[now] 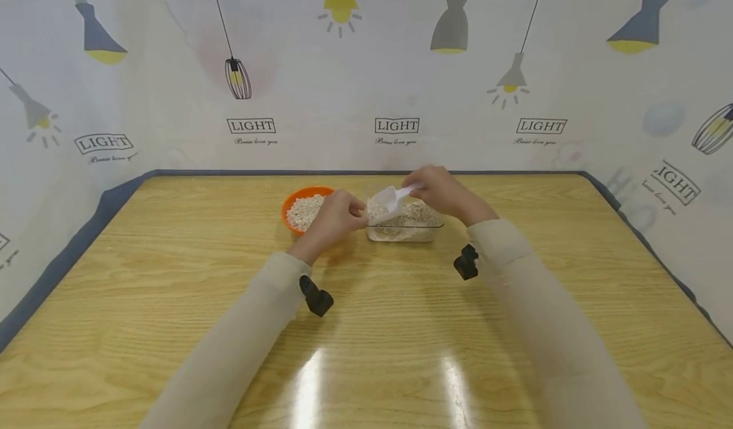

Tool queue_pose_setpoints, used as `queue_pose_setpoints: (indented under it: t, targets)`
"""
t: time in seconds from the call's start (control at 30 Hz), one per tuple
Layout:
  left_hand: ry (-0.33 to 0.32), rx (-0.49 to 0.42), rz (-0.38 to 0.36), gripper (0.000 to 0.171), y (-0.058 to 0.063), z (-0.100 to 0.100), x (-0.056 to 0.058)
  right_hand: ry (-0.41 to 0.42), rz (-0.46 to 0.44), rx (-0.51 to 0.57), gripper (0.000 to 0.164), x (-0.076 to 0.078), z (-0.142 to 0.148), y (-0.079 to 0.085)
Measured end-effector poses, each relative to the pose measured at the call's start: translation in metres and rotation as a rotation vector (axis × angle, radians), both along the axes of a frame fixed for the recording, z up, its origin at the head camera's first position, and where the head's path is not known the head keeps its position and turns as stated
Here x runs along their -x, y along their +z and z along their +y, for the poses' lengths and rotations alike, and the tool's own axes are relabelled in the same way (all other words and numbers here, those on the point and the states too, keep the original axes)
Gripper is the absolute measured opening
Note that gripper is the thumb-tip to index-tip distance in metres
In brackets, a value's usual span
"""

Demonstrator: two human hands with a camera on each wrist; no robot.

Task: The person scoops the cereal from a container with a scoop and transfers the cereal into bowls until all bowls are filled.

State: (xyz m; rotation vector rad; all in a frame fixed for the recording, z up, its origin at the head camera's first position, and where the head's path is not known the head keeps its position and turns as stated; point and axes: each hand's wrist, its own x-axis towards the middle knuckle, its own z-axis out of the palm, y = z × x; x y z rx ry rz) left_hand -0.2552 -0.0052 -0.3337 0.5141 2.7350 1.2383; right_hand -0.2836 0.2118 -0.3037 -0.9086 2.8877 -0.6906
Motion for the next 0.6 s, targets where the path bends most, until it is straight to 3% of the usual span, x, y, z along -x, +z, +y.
queue_pose_setpoints:
  t: [0.6]
  targets:
    - [-0.001, -0.096, -0.014, 0.046, -0.004, -0.004, -0.002, -0.08, -0.017, 0.161, 0.028, -0.009, 0.016, -0.019]
